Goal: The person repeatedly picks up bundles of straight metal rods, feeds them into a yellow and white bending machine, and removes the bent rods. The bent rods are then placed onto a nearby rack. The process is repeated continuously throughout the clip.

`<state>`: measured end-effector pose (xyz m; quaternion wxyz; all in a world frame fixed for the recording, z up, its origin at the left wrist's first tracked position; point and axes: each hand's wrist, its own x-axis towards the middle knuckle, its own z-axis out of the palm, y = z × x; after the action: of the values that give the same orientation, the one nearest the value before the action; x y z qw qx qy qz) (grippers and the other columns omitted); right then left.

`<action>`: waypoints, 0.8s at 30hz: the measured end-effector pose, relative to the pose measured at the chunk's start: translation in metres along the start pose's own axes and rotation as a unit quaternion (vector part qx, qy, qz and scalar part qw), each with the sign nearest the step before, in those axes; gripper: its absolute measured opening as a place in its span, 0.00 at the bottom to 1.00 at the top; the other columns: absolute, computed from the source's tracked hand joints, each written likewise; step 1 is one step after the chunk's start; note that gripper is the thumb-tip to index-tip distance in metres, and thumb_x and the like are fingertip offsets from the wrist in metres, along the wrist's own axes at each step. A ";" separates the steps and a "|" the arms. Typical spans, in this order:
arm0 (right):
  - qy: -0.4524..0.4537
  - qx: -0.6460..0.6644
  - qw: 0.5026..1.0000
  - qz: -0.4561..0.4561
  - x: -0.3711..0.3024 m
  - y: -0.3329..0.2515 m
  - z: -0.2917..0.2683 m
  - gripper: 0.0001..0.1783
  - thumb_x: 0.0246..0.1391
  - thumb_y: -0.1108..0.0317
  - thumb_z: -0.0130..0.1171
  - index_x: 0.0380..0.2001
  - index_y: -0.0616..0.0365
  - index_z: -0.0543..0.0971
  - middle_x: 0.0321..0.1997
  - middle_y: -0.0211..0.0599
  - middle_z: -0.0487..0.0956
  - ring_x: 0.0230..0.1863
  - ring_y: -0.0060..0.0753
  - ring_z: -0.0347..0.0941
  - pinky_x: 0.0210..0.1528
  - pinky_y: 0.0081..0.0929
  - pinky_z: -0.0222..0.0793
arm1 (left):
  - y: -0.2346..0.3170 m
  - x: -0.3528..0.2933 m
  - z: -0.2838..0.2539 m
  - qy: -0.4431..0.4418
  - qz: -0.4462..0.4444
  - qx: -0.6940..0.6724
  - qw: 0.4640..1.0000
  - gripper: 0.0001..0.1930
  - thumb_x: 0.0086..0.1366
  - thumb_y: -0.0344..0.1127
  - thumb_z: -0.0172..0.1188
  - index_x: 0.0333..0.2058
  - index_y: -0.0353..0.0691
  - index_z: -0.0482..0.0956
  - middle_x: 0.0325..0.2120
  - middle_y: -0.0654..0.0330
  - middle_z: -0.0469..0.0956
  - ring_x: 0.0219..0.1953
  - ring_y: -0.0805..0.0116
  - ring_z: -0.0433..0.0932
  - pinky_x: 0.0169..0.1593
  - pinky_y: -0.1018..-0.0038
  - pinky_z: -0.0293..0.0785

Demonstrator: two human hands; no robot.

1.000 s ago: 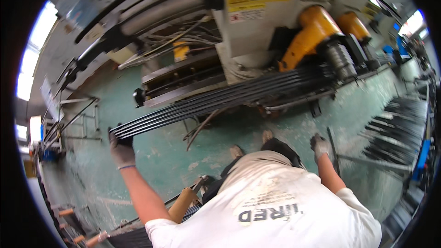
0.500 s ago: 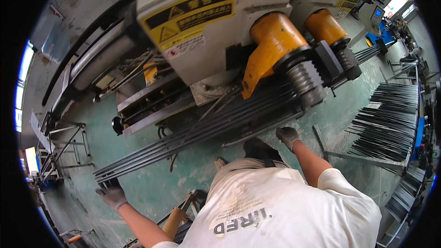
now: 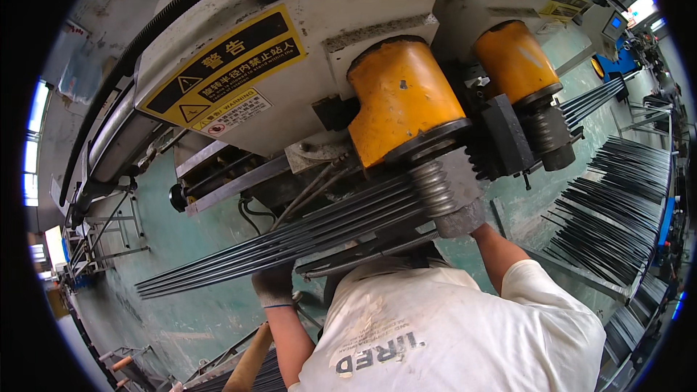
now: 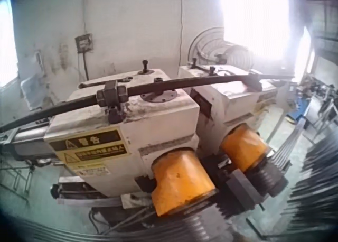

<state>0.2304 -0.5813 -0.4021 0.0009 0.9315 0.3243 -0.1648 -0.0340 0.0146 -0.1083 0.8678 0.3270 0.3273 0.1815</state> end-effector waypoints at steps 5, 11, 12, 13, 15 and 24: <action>0.038 0.401 0.867 0.293 -0.017 -0.073 -0.108 0.21 0.64 0.51 0.63 0.40 0.60 0.90 0.37 0.44 0.90 0.40 0.41 0.86 0.46 0.39 0.76 | 0.018 0.000 -0.011 -0.044 0.031 0.073 0.996 0.16 0.78 0.41 0.56 0.58 0.44 0.82 0.56 0.54 0.84 0.60 0.52 0.80 0.64 0.61 0.75; 0.165 0.577 0.694 0.397 -0.066 -0.129 -0.198 0.17 0.69 0.58 0.66 0.39 0.63 0.88 0.32 0.29 0.85 0.32 0.22 0.77 0.38 0.27 0.72 | 0.034 -0.008 0.013 -0.108 -0.026 -0.066 0.992 0.17 0.82 0.48 0.50 0.55 0.44 0.78 0.55 0.52 0.77 0.53 0.48 0.73 0.61 0.51 0.69; 0.201 0.581 0.687 0.389 -0.074 -0.135 -0.219 0.17 0.70 0.57 0.67 0.41 0.64 0.88 0.33 0.29 0.86 0.34 0.23 0.78 0.39 0.26 0.73 | 0.042 -0.028 0.057 -0.027 -0.036 -0.104 0.994 0.15 0.84 0.47 0.46 0.47 0.43 0.75 0.45 0.53 0.73 0.42 0.55 0.68 0.52 0.58 0.68; 0.233 0.584 0.681 0.375 -0.075 -0.139 -0.241 0.18 0.70 0.56 0.67 0.43 0.64 0.88 0.34 0.30 0.86 0.35 0.23 0.78 0.40 0.26 0.73 | 0.044 -0.033 0.058 -0.047 -0.033 -0.096 0.994 0.16 0.84 0.48 0.45 0.47 0.43 0.75 0.45 0.54 0.73 0.43 0.55 0.68 0.53 0.58 0.68; 0.347 0.592 0.644 0.337 -0.074 -0.146 -0.277 0.21 0.71 0.54 0.67 0.49 0.65 0.88 0.39 0.33 0.87 0.39 0.23 0.80 0.44 0.25 0.75 | 0.044 -0.034 0.047 -0.088 -0.028 -0.079 0.993 0.18 0.86 0.49 0.44 0.46 0.43 0.75 0.45 0.54 0.72 0.44 0.56 0.69 0.54 0.57 0.68; 0.517 0.754 0.351 0.200 -0.035 -0.168 -0.428 0.26 0.72 0.49 0.65 0.56 0.63 0.86 0.50 0.36 0.89 0.48 0.30 0.83 0.55 0.30 0.76 | 0.094 -0.028 -0.005 -0.179 0.125 -0.034 0.975 0.29 0.81 0.50 0.51 0.69 0.34 0.77 0.65 0.48 0.81 0.67 0.51 0.77 0.73 0.52 0.70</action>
<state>0.2346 -0.4230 0.0313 -0.8372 0.4777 -0.1966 0.1798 -0.0670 0.0699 -0.0346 0.8934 0.3626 0.1168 0.2382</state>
